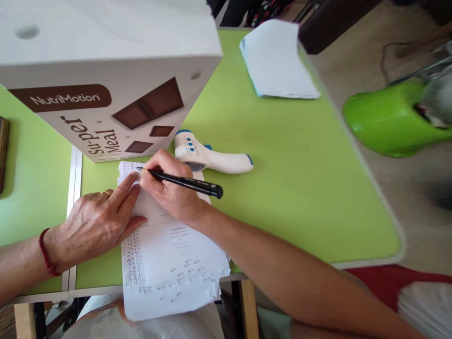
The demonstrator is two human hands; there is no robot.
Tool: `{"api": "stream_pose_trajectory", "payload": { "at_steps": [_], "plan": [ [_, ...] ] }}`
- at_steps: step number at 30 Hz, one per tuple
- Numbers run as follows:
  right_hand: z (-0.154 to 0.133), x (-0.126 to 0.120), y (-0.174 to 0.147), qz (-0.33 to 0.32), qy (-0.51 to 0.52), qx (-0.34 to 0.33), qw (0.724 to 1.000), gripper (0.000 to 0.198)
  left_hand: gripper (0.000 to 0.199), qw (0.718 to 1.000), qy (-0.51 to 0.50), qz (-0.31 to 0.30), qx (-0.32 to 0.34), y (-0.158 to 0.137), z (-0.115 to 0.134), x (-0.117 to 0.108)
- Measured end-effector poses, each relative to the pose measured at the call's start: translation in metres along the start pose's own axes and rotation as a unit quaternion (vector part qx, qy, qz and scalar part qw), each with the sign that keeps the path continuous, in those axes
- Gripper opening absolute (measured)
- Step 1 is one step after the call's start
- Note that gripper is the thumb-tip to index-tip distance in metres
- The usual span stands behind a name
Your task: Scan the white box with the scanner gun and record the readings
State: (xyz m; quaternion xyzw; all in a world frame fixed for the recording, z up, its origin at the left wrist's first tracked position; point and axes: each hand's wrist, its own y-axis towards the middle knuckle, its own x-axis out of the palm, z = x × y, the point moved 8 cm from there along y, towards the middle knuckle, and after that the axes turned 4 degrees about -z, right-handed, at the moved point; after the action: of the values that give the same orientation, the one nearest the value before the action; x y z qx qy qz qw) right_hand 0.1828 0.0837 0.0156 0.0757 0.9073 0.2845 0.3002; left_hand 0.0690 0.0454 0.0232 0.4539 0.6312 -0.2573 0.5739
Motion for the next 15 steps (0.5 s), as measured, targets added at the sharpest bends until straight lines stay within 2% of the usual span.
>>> {"api": "stream_pose_trajectory", "payload": {
  "at_steps": [15],
  "plan": [
    [0.0001,-0.0006,-0.0001,0.005,0.004,-0.002,1.000,0.017,0.043,1.000,0.003,0.003,0.002,0.0000,-0.0005,0.0010]
  ]
}}
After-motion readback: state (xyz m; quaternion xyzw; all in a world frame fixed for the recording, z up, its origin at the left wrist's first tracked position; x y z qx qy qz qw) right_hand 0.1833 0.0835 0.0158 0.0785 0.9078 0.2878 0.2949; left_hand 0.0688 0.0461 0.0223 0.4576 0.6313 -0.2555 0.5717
